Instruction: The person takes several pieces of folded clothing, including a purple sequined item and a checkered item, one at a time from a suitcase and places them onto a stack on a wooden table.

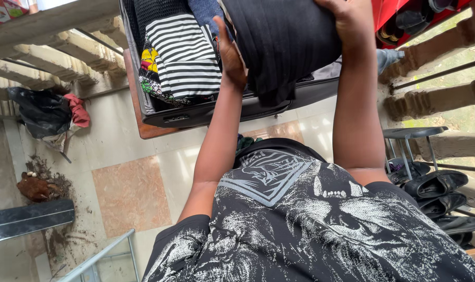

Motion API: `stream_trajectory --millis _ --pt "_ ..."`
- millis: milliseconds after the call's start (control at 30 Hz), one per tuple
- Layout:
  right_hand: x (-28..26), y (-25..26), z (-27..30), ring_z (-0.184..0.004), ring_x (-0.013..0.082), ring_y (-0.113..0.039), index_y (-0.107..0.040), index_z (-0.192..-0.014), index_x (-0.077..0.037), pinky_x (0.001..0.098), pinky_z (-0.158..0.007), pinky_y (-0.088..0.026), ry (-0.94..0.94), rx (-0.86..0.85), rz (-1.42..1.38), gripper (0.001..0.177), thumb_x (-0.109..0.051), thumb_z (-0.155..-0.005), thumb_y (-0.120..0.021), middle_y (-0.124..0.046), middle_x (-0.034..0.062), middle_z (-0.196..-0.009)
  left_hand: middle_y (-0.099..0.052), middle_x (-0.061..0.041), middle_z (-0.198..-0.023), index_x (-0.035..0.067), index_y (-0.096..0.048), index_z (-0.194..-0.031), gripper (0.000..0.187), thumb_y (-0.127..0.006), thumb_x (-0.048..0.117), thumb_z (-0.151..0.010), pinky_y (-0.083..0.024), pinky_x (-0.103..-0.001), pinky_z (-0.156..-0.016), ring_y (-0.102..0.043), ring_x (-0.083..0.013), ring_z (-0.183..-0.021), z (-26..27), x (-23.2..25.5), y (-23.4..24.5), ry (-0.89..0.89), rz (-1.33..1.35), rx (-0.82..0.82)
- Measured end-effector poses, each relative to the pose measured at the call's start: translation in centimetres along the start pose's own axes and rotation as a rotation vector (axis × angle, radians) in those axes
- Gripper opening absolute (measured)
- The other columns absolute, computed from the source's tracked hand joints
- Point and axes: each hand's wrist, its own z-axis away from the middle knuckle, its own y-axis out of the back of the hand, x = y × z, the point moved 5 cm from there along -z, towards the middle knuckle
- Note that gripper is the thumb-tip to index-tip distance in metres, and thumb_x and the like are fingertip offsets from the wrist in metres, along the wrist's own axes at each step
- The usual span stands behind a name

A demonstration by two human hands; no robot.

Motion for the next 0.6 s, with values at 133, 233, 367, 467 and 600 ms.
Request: stream_trajectory --millis 133,233,367,467,600 --pt "-1.8 -1.7 2.3 -0.101 0.0155 -0.07 -0.065 -0.124 0.003 0.0292 -0.093 -0.058 -0.011 0.035 0.127 0.029 -0.012 -0.103 -0.078 -0.073 0.0075 -0.113 -0.053 -0.01 -0.146 0.004 -0.039 -0.151 0.091 -0.055 0.07 -0.091 -0.056 -0.036 -0.102 -0.06 -0.0201 -0.128 1.5 0.8 1.4 0.145 -0.323 0.601" --pt "-2.9 -2.5 3.3 -0.116 0.018 -0.067 -0.059 -0.136 0.004 0.0313 -0.104 -0.056 0.068 0.05 0.154 0.041 -0.014 -0.104 -0.078 -0.069 0.0106 -0.127 -0.044 -0.012 -0.158 0.001 -0.03 -0.162 0.098 -0.072 0.059 -0.095 -0.047 -0.032 -0.111 -0.049 -0.0181 -0.141 1.8 1.5 2.3 0.385 -0.789 0.726" --pt "-1.5 -2.2 4.7 -0.127 0.0202 -0.063 -0.055 -0.142 0.003 0.0319 -0.115 -0.05 0.072 0.117 0.151 0.052 -0.017 -0.102 -0.081 -0.067 0.0118 -0.135 -0.063 -0.023 -0.134 -0.009 -0.046 -0.146 0.096 -0.088 0.042 -0.077 -0.058 -0.039 -0.1 -0.064 -0.0295 -0.124 0.3 0.4 -0.3 0.476 -0.825 0.697" --pt "0.5 -0.3 5.2 -0.132 0.0235 -0.059 -0.054 -0.144 0.004 0.0321 -0.116 -0.044 0.041 0.158 0.298 0.058 -0.032 -0.104 -0.077 -0.064 0.0129 -0.14 -0.066 -0.023 -0.123 -0.01 -0.048 -0.142 0.086 -0.088 0.026 -0.075 -0.062 -0.04 -0.096 -0.069 -0.0311 -0.113 -1.3 0.3 -2.2 0.39 -0.701 0.74" --pt "5.4 2.7 6.4 -0.145 0.0266 -0.05 -0.04 -0.157 -0.003 0.0417 -0.116 -0.04 -0.159 0.307 -0.138 0.086 -0.068 -0.102 -0.05 -0.048 0.0116 -0.156 -0.066 -0.018 -0.122 -0.01 -0.047 -0.144 0.076 -0.083 0.013 -0.081 -0.06 -0.039 -0.093 -0.07 -0.0272 -0.107 -3.9 0.5 -3.2 0.276 -0.494 0.638"
